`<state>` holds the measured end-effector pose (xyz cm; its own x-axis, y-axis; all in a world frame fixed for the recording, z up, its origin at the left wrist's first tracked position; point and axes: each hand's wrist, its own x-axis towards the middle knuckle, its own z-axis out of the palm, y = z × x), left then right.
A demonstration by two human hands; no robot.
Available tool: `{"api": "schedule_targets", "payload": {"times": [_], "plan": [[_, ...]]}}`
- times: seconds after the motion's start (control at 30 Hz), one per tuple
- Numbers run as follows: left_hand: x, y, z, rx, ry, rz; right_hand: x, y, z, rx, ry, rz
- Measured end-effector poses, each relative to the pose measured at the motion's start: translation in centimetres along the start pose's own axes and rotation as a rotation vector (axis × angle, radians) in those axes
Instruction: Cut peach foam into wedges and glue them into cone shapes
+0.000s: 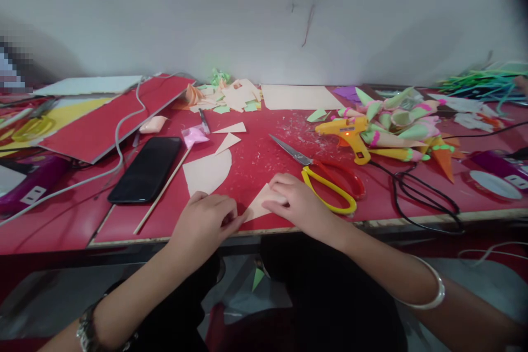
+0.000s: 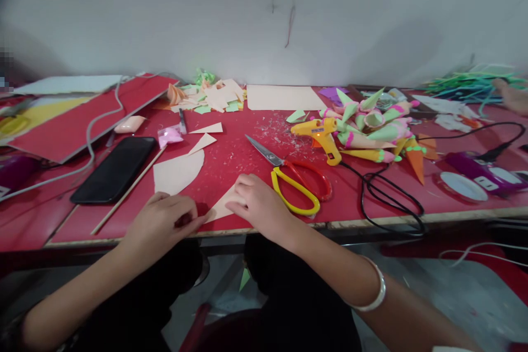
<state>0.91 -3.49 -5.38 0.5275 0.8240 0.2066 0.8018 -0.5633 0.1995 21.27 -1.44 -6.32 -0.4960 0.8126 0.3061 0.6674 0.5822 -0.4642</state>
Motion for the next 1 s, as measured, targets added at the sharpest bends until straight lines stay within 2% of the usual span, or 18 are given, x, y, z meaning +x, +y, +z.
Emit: {"api": "schedule_targets", "payload": {"times": [0.13,0.23,0.33,0.43,0.47,0.53,0.6,0.67,0.8,1.0], "plan": [[0.2,-1.0,0.0,-0.115,-0.110,0.069,-0.1,-0.1,0.0,-0.123,0.014,0.039],[0.3,-1.6,-0.2,-0.073,-0.179,0.170,-0.1,-0.2,-0.1,-0.231,0.015,0.061],[0.7,-1.9,-0.5,-0.015,-0.230,0.215,-0.1,-0.2,-0.1,-0.332,0.010,0.068],[1.1,-2.0,-0.9,0.026,-0.248,0.255,-0.5,-0.3,-0.2,-0.465,0.100,0.062],[1.2,-2.0,-1.0,0.037,-0.249,0.263,-0.7,-0.5,-0.3,-0.514,0.140,0.015],[1.2,-2.1,-1.0,0.049,-0.248,0.271,-1.4,-0.9,-0.3,-0.579,0.167,-0.175],[1.2,-2.2,-0.9,0.047,-0.249,0.281,-2.1,-1.5,-0.2,-0.576,0.095,-0.367],[1.1,-2.3,-0.8,0.048,-0.247,0.296,-2.7,-2.1,-0.1,-0.529,-0.016,-0.426],[1.2,-2.4,-0.7,0.063,-0.266,0.297,-3.1,-2.7,-0.1,-0.468,-0.160,-0.340],[1.5,-2.6,-0.6,0.084,-0.298,0.308,-4.3,-1.3,-1.4,-0.496,-0.140,-0.237]]}}
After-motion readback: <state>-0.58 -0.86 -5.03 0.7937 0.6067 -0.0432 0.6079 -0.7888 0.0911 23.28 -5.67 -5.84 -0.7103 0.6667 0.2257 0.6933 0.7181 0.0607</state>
